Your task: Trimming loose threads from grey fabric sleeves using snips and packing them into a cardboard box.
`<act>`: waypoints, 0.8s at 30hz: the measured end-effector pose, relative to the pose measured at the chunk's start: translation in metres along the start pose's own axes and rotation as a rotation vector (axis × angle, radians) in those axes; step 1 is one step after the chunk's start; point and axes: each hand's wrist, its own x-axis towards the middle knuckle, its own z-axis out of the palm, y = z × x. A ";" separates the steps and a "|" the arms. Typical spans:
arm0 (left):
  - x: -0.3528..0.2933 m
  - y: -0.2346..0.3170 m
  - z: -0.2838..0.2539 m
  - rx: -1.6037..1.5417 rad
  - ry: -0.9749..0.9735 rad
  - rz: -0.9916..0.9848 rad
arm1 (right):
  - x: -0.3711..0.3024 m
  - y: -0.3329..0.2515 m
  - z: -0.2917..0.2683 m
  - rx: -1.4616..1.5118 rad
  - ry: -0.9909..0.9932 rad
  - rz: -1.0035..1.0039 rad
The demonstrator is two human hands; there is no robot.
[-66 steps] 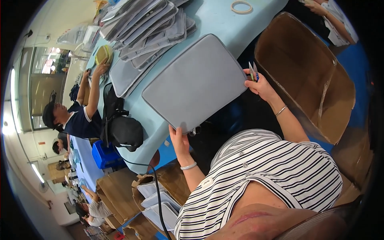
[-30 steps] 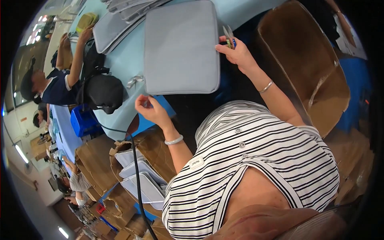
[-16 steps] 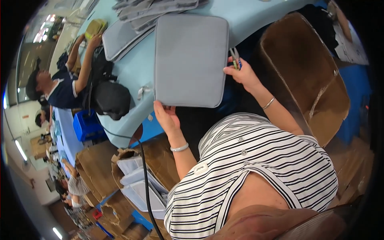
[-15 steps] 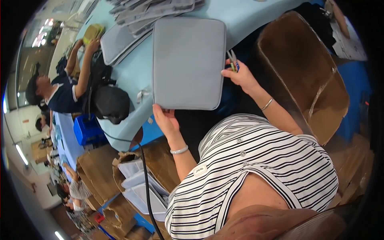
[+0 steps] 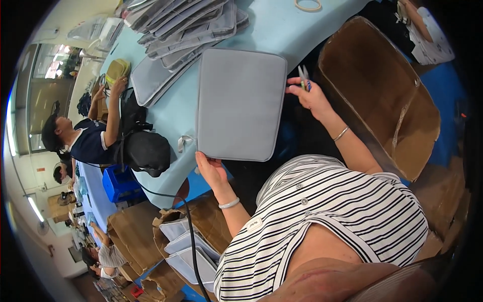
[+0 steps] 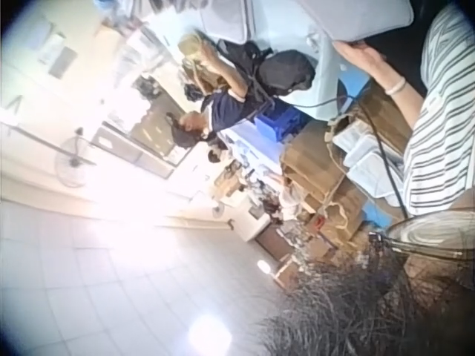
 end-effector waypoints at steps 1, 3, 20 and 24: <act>0.000 0.000 -0.002 0.008 0.001 -0.002 | 0.003 -0.006 -0.002 -0.030 0.049 -0.018; 0.003 -0.001 -0.008 0.014 -0.022 0.006 | 0.011 -0.014 -0.010 -0.048 0.081 -0.059; 0.021 0.021 0.025 0.086 -0.336 0.037 | -0.020 -0.050 -0.065 -0.403 -0.176 -0.133; 0.016 0.024 0.077 0.237 -0.464 0.168 | -0.062 -0.082 -0.082 -0.145 0.124 -0.162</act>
